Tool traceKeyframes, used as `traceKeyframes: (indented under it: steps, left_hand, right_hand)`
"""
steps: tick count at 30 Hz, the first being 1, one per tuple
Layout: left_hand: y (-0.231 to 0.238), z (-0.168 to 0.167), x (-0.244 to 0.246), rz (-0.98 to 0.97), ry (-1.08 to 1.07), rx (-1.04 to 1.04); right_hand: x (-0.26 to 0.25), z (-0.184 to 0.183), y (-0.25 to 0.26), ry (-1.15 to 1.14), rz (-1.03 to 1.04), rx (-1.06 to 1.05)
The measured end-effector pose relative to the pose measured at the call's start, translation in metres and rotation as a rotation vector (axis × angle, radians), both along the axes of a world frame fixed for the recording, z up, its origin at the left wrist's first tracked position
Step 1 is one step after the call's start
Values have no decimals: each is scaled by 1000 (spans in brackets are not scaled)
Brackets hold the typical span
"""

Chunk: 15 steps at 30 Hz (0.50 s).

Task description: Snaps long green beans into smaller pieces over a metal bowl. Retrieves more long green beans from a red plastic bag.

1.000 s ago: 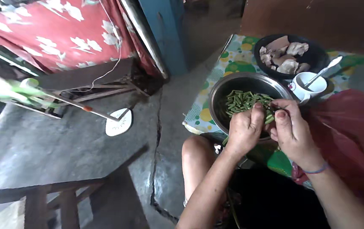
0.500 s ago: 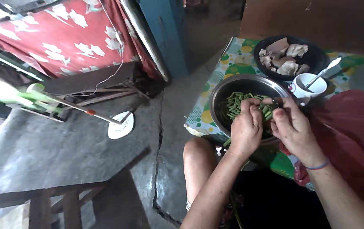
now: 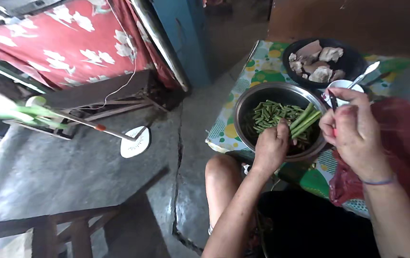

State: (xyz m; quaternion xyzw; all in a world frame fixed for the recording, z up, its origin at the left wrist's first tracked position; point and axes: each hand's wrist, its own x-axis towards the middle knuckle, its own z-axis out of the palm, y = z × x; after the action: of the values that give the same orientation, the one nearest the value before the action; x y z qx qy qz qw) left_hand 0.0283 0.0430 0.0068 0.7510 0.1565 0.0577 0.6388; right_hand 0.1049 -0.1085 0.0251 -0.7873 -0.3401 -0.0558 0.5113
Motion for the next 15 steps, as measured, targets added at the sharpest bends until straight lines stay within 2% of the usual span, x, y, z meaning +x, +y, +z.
traceKeyframes:
  steps: [3, 6, 12, 15]
  left_hand:
    - [2, 1, -1, -10, 25, 42]
    - [0, 3, -2, -51, -48, -100]
    - [-4, 1, -1, -62, -118, -420]
    - [-6, -3, -1, -77, -191, -393]
  right_hand:
    - [-8, 2, -8, -183, 120, -172]
    - [-12, -10, -6, -308, 143, -249]
    - [-4, -23, -5, -301, 206, -172]
    - [-6, -26, 0, -312, 172, -137]
